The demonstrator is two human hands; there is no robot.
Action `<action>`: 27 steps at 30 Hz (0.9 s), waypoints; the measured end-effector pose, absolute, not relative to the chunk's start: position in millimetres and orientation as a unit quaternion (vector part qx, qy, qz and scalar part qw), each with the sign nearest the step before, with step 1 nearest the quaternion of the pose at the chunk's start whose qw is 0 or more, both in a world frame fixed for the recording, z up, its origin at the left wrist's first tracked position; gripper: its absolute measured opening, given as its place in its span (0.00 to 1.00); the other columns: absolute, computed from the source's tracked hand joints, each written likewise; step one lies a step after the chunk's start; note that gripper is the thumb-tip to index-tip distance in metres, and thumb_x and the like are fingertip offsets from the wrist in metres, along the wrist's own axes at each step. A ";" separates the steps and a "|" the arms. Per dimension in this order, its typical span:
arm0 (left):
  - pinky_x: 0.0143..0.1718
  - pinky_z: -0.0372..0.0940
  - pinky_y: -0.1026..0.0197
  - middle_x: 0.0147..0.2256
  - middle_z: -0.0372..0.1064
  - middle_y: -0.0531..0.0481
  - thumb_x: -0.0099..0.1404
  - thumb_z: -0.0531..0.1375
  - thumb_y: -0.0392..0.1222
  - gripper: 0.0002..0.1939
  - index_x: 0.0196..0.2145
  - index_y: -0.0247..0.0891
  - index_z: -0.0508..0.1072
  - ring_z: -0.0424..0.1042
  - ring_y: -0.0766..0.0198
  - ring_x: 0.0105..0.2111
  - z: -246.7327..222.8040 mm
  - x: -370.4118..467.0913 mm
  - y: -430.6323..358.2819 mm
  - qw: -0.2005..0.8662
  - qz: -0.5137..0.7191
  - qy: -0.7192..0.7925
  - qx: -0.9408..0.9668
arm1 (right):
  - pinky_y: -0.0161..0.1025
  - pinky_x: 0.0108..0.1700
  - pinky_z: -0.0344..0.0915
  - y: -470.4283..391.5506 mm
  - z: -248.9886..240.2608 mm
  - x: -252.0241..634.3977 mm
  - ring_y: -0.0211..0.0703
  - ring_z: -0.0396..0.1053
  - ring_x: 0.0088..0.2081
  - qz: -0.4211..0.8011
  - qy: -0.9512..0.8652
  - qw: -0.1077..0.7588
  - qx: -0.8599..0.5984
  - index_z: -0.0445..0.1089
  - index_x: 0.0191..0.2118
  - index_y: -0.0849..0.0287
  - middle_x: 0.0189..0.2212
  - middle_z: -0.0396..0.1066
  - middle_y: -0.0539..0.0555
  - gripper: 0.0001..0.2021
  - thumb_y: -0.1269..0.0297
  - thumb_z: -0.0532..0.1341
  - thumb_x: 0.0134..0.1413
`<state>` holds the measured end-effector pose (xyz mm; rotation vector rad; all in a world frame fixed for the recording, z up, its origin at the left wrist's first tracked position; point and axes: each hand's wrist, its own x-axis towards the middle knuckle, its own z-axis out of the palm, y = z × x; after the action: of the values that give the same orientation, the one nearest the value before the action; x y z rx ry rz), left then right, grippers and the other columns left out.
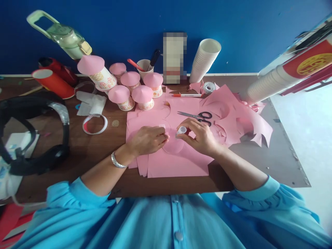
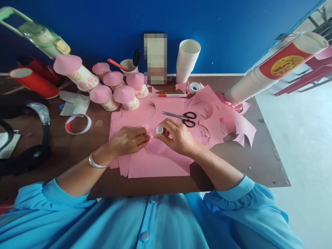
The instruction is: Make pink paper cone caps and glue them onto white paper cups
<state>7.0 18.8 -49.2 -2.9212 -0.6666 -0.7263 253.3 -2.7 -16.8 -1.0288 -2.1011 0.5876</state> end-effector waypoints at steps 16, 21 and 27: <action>0.25 0.56 0.60 0.27 0.72 0.51 0.76 0.57 0.43 0.15 0.32 0.38 0.78 0.70 0.66 0.27 -49.2 3.3 23.6 0.006 -0.223 -0.209 -0.952 | 0.37 0.36 0.67 -4.5 -32.6 243.1 0.42 0.72 0.34 0.222 -0.859 0.308 -0.343 0.71 0.42 0.57 0.37 0.75 0.57 0.14 0.52 0.55 0.73; 0.26 0.59 0.61 0.30 0.74 0.51 0.76 0.56 0.43 0.14 0.36 0.40 0.80 0.72 0.65 0.28 -47.9 2.2 24.4 -0.025 -0.208 -0.212 -0.955 | 0.37 0.35 0.65 -2.2 -29.2 249.8 0.42 0.70 0.33 0.205 -0.865 0.293 -0.352 0.71 0.41 0.57 0.35 0.74 0.56 0.14 0.52 0.56 0.73; 0.23 0.55 0.59 0.26 0.73 0.52 0.74 0.58 0.41 0.14 0.32 0.40 0.79 0.72 0.64 0.26 -46.3 2.9 24.5 0.029 -0.215 -0.207 -0.954 | 0.38 0.34 0.63 2.0 -29.7 259.0 0.43 0.71 0.33 0.157 -0.869 0.285 -0.372 0.71 0.40 0.57 0.34 0.74 0.56 0.15 0.51 0.56 0.72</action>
<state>2.9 24.5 -46.3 -2.9426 -0.6401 -0.6647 259.0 2.0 -29.7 -0.9949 -2.3241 0.4192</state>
